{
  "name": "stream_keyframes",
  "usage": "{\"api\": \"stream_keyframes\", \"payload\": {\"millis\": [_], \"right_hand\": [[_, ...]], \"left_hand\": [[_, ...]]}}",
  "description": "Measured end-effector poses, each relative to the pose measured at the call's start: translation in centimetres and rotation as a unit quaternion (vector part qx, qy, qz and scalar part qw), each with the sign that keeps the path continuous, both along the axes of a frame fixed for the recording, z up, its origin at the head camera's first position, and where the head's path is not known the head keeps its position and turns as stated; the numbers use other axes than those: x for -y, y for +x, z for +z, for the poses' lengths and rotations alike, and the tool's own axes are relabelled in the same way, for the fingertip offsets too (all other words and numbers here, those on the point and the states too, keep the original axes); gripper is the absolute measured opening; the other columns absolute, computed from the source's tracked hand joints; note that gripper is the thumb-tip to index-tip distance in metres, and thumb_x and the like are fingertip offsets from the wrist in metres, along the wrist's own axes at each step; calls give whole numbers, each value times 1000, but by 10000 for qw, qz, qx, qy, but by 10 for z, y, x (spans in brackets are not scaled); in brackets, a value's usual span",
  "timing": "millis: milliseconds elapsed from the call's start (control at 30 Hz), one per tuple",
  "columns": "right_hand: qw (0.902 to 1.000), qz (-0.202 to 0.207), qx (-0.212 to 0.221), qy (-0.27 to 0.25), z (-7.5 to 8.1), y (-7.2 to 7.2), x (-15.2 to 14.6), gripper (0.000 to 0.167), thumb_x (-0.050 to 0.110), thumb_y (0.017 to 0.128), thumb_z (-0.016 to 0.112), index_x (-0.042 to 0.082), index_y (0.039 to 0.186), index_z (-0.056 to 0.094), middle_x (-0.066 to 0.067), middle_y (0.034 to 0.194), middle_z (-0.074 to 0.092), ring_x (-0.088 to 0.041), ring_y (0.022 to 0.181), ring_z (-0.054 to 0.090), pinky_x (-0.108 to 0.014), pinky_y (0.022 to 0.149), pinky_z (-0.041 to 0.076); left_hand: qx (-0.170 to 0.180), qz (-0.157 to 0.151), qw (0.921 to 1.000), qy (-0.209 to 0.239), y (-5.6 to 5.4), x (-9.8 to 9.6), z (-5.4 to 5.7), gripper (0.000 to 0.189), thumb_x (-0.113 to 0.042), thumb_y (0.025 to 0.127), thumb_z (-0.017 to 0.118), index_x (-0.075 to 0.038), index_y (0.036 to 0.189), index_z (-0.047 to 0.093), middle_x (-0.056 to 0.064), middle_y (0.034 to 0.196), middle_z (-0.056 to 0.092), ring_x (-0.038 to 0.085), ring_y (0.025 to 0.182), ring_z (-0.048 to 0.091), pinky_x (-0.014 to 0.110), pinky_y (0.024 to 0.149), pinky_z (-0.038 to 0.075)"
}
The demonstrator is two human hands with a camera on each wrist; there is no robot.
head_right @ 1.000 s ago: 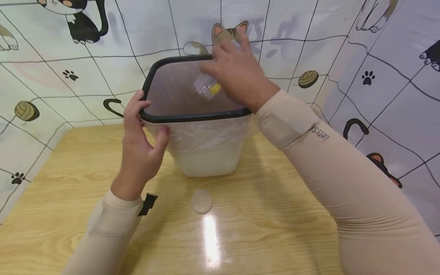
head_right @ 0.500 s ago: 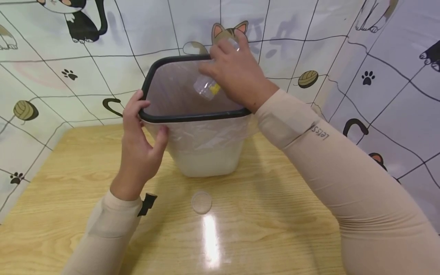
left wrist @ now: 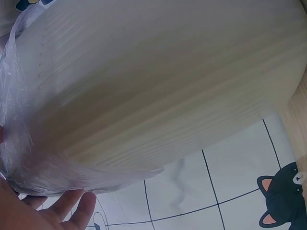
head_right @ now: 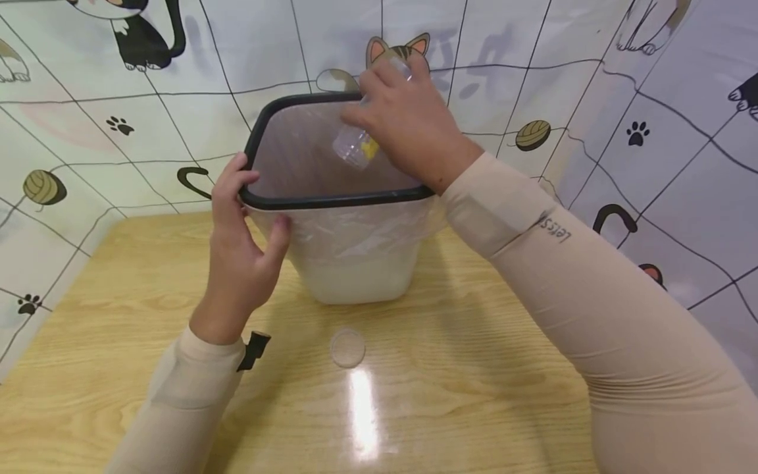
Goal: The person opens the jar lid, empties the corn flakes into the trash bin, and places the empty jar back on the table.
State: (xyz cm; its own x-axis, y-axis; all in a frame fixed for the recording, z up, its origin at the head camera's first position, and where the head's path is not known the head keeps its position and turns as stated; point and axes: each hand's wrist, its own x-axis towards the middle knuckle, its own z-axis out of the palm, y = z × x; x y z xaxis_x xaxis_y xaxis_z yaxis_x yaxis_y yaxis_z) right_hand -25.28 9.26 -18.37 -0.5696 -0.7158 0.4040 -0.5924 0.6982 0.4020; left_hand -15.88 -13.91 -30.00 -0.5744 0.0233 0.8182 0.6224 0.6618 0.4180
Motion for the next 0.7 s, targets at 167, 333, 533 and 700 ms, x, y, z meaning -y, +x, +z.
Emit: {"api": "stream_keyframes", "payload": {"millis": [167,333,533,700], "right_hand": [[9997,109,-200,0,1,0,-1,50,-6,87,68,20,130,63,-19,133,56,-37,133,43,-63,109,28],[9996,128,-254,59,2,1,-2,47,-7,89,65,19,128,64,-19,131,57,-37,132,45,-62,112,28],[9996,154,-221,19,3,0,-3,44,-6,91,63,19,127,64,-19,130,58,-36,132,44,-60,113,27],[9998,60,-178,84,2,-1,-1,48,-6,90,64,20,130,63,-19,132,57,-36,134,43,-60,116,25]], "left_hand": [[46,-6,10000,-9,0,0,1,53,-29,93,53,-1,136,38,12,157,36,17,149,32,37,123,26],[51,-13,10000,-15,0,-1,2,53,-29,93,53,-1,136,38,12,158,36,17,150,31,37,122,27],[37,-32,10000,10,-1,-1,3,53,-29,92,53,-1,135,38,12,157,36,17,150,31,37,122,28],[19,-59,10000,41,-2,0,1,53,-28,92,53,-1,135,39,12,157,37,17,149,32,37,121,30]]}}
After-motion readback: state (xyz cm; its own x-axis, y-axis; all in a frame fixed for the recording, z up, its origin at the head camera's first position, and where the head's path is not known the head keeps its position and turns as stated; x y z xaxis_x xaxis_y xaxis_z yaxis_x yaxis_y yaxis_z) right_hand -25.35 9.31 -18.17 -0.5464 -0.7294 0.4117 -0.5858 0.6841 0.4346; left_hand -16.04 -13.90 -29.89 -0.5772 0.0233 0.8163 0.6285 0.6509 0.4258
